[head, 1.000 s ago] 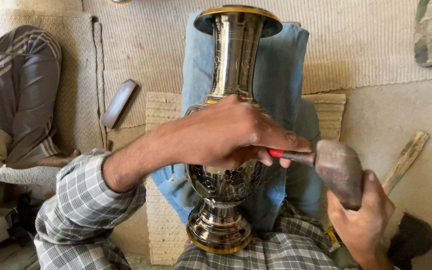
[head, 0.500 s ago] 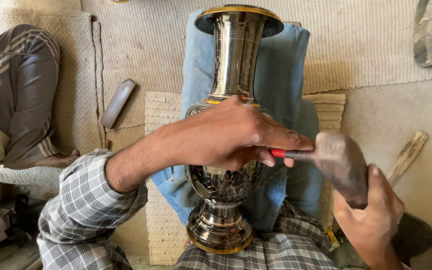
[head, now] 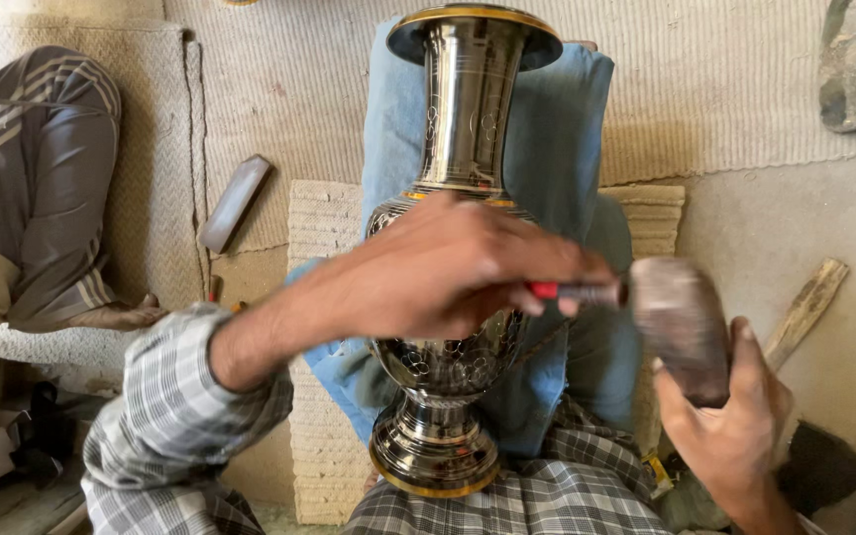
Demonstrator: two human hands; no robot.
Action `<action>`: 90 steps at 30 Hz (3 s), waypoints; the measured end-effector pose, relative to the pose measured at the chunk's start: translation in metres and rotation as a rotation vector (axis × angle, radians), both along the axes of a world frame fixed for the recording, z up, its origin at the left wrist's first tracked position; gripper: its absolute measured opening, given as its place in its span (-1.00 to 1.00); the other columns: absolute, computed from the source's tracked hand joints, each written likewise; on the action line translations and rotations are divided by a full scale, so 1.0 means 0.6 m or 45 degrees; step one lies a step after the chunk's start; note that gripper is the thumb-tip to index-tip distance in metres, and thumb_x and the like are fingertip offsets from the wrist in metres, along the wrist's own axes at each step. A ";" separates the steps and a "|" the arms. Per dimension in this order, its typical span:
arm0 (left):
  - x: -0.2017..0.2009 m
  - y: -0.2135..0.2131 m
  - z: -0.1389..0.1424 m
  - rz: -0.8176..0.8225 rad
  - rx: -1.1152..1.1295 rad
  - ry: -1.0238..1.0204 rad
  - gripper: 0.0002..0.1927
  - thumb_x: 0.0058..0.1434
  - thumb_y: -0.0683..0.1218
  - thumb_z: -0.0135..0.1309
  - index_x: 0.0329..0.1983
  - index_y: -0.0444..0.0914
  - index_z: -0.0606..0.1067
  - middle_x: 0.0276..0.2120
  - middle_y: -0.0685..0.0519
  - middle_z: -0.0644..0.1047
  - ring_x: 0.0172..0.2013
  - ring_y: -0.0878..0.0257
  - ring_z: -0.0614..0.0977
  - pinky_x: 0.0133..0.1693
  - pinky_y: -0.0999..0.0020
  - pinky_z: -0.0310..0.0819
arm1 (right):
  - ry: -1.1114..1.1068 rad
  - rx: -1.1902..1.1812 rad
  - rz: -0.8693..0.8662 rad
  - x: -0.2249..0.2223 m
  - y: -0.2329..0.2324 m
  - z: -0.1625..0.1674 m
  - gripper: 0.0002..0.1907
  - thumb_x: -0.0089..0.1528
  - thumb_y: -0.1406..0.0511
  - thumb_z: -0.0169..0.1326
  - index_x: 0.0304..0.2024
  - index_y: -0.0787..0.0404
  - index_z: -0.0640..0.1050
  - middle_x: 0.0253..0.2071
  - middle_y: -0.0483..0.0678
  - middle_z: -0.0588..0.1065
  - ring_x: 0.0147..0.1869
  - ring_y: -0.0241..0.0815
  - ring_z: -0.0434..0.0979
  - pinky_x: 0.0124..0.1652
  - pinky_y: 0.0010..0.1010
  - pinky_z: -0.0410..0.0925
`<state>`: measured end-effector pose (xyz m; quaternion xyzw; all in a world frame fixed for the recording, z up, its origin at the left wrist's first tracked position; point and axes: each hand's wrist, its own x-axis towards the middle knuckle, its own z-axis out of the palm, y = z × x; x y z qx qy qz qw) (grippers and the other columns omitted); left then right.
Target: The person sits on the floor with a brass vase on their lap and engraves decorative patterns into its surface, holding a chisel against the metal and striking it with a wooden mallet. They reposition the chisel repeatedly to work different spots on the vase body.
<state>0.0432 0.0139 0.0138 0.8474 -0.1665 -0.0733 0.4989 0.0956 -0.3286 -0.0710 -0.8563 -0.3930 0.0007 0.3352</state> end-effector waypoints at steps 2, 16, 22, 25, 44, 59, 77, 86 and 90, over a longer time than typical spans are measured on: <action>-0.029 -0.004 0.004 0.333 -0.345 -0.207 -0.55 0.39 -0.37 0.07 0.31 -0.20 0.44 0.03 0.00 0.62 -0.03 0.24 0.73 -0.09 0.38 0.72 | 0.337 0.253 -0.160 -0.016 -0.005 -0.016 -0.23 0.12 0.58 0.25 0.29 0.40 0.15 -0.24 0.19 0.50 -0.25 -0.08 0.57 -0.19 -0.34 0.47; -0.127 -0.125 -0.045 1.370 -0.602 -0.397 -0.53 0.42 -0.47 0.14 0.28 -0.37 0.26 -0.09 -0.13 0.54 -0.08 0.27 0.66 -0.02 0.45 0.66 | 0.582 0.408 -0.338 -0.043 -0.005 -0.187 -0.56 0.19 0.44 0.35 -0.01 0.34 0.38 -0.28 -0.06 0.56 -0.23 -0.32 0.56 -0.16 -0.50 0.42; -0.100 -0.141 -0.071 1.453 -0.456 -0.547 -0.45 0.37 -0.48 0.14 0.30 -0.35 0.21 -0.09 -0.15 0.55 -0.24 0.37 0.66 -0.24 0.56 0.65 | 0.579 0.376 -0.061 0.047 0.005 -0.076 -0.42 0.25 0.42 0.32 0.23 0.38 0.34 -0.20 -0.03 0.59 -0.20 -0.30 0.62 -0.13 -0.48 0.49; -0.099 -0.148 -0.083 1.470 -0.389 -0.616 -0.44 0.38 -0.47 0.15 0.32 -0.34 0.18 -0.10 -0.15 0.55 -0.27 0.39 0.64 -0.25 0.59 0.62 | 0.326 0.265 0.087 0.100 0.024 -0.011 -0.22 0.24 0.40 0.36 0.40 0.42 0.26 -0.14 0.05 0.57 -0.14 -0.22 0.62 -0.09 -0.43 0.49; -0.104 -0.156 -0.097 1.534 -0.178 -0.634 -0.51 0.36 -0.41 0.21 0.22 -0.34 0.25 -0.23 -0.04 0.55 -0.29 0.40 0.63 -0.31 0.59 0.59 | -0.248 -0.311 1.045 0.255 0.152 0.221 -0.13 0.01 0.56 0.14 0.37 -0.06 0.37 -0.26 0.03 0.47 -0.36 -0.19 0.39 -0.37 -0.30 0.33; -0.075 -0.120 -0.021 1.247 0.293 -0.463 -0.54 0.34 -0.31 0.26 0.27 -0.24 0.45 0.00 0.00 0.65 -0.11 0.28 0.75 -0.13 0.46 0.73 | 0.191 -0.301 0.530 0.283 0.105 0.138 -0.17 0.11 0.55 0.14 0.44 0.09 0.32 -0.24 0.05 0.46 -0.33 -0.16 0.40 -0.36 -0.38 0.31; -0.039 -0.076 0.017 0.696 0.355 -0.187 -0.40 0.27 -0.31 0.18 0.35 -0.08 0.38 -0.03 0.20 0.66 -0.14 0.32 0.75 -0.29 0.43 0.64 | 0.434 -0.002 0.259 0.172 0.059 0.078 -0.08 0.08 0.50 0.22 0.49 0.31 0.20 -0.14 0.10 0.57 -0.15 -0.15 0.62 -0.07 -0.36 0.47; -0.035 -0.066 0.007 0.535 0.313 -0.118 -0.47 0.33 -0.29 0.15 0.35 -0.11 0.42 0.03 0.18 0.66 -0.17 0.33 0.76 -0.35 0.39 0.64 | 0.279 0.021 0.206 0.148 0.031 0.042 -0.37 0.03 0.57 0.26 0.13 0.40 0.36 -0.24 0.12 0.51 -0.23 -0.16 0.54 -0.16 -0.34 0.43; -0.017 -0.060 -0.005 0.391 0.334 -0.224 -0.46 0.30 -0.17 0.16 0.36 -0.05 0.43 0.11 0.17 0.64 -0.11 0.31 0.75 -0.22 0.38 0.70 | 0.500 0.009 0.107 0.122 0.037 0.023 -0.58 0.11 0.55 0.24 -0.02 0.30 0.43 -0.33 -0.02 0.51 -0.30 -0.27 0.54 -0.26 -0.46 0.42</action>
